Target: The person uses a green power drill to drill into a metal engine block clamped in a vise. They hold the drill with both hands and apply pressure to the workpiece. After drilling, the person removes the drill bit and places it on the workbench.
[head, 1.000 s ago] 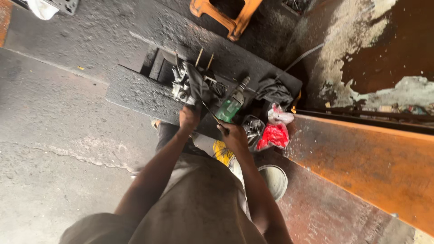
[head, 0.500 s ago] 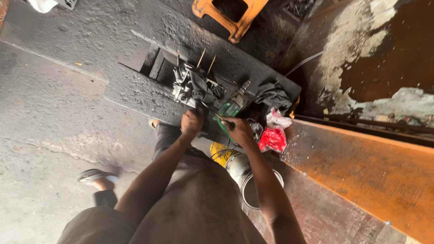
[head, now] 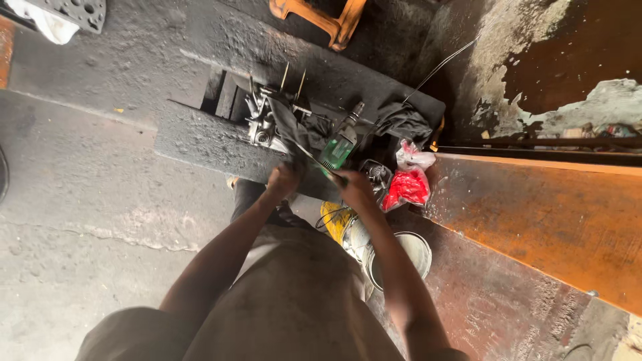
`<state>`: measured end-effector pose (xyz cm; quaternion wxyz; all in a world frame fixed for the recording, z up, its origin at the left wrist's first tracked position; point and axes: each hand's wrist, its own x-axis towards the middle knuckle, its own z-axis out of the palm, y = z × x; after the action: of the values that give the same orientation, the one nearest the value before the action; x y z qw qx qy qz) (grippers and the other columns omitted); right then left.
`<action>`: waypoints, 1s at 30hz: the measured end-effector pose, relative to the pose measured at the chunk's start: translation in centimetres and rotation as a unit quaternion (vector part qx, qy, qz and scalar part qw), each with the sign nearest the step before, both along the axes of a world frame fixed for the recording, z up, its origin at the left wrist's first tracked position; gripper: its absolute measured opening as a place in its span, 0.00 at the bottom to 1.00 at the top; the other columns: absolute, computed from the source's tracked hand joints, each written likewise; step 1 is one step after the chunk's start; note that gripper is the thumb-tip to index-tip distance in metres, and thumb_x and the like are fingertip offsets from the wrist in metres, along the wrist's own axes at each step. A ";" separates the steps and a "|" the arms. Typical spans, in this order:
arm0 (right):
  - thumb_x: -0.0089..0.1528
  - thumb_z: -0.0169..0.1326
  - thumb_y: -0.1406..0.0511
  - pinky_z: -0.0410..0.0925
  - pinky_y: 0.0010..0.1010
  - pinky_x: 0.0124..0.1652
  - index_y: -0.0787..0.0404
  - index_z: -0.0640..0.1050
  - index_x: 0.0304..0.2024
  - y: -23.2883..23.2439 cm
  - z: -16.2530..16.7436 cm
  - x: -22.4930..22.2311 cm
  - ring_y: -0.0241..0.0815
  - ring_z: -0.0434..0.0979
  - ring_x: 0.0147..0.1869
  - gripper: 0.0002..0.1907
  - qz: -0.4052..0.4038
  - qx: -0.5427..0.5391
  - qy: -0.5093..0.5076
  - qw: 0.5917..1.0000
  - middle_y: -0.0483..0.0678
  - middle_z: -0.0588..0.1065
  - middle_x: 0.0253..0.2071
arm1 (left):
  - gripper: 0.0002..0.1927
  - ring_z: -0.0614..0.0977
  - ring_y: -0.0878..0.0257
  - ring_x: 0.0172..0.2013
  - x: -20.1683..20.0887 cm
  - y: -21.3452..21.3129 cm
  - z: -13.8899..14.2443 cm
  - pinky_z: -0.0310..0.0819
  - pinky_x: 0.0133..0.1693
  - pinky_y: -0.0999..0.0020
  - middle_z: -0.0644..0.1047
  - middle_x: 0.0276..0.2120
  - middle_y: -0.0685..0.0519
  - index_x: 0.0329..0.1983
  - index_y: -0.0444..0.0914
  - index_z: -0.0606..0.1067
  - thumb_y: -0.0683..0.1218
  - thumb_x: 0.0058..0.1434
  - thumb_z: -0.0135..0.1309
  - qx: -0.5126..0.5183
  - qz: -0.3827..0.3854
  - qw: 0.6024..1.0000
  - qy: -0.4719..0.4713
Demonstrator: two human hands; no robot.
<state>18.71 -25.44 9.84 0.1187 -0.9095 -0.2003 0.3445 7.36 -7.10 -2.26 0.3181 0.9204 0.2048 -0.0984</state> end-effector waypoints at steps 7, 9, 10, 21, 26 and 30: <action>0.64 0.59 0.55 0.73 0.31 0.42 0.61 0.84 0.49 -12.0 5.2 -3.0 0.35 0.83 0.40 0.18 -0.066 0.143 0.162 0.974 0.49 0.84 0.38 | 0.24 0.86 0.56 0.41 -1.4 0.6 5.0 0.79 0.47 0.61 0.84 0.41 0.45 0.55 0.41 0.80 0.59 0.63 0.53 -0.330 0.005 0.933 0.143; 0.65 0.59 0.58 0.69 0.30 0.40 0.64 0.83 0.50 -13.2 5.3 -4.5 0.33 0.78 0.38 0.18 -0.125 0.197 0.201 0.952 0.48 0.82 0.37 | 0.24 0.86 0.54 0.42 -2.5 2.6 5.7 0.80 0.44 0.60 0.84 0.43 0.43 0.58 0.38 0.79 0.55 0.64 0.58 -0.357 0.104 0.912 0.171; 0.66 0.59 0.59 0.67 0.31 0.37 0.65 0.84 0.50 -13.2 5.1 -5.0 0.33 0.73 0.36 0.18 -0.149 0.213 0.207 0.943 0.49 0.79 0.35 | 0.24 0.85 0.53 0.42 -3.1 3.5 5.7 0.81 0.43 0.60 0.84 0.44 0.42 0.59 0.36 0.78 0.53 0.64 0.60 -0.368 0.155 0.899 0.181; 0.63 0.61 0.58 0.72 0.32 0.40 0.57 0.82 0.53 -3.2 8.2 -7.5 0.39 0.82 0.39 0.18 -0.080 0.228 -0.013 0.970 0.54 0.82 0.38 | 0.20 0.82 0.54 0.38 -1.5 6.8 1.2 0.80 0.38 0.58 0.79 0.44 0.43 0.59 0.38 0.71 0.53 0.70 0.56 -0.184 0.097 0.966 -0.152; 0.62 0.59 0.56 0.72 0.39 0.38 0.52 0.81 0.54 2.7 9.6 -7.0 0.50 0.82 0.33 0.19 -0.108 0.092 0.033 0.989 0.56 0.81 0.32 | 0.28 0.84 0.54 0.30 0.0 5.9 3.6 0.86 0.33 0.54 0.80 0.40 0.45 0.71 0.44 0.60 0.55 0.71 0.47 -0.203 0.139 0.967 0.069; 0.62 0.58 0.57 0.72 0.42 0.40 0.50 0.83 0.52 7.2 8.5 -7.2 0.55 0.82 0.38 0.16 -0.123 0.093 -0.005 0.988 0.57 0.81 0.34 | 0.41 0.83 0.40 0.37 0.0 4.7 5.9 0.80 0.40 0.46 0.80 0.40 0.35 0.77 0.47 0.53 0.57 0.64 0.53 -0.128 0.149 0.977 0.077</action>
<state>11.53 -18.25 18.38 0.2428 -0.9140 -0.1186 0.3026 7.32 -2.44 3.62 0.4281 0.8207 0.3494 -0.1456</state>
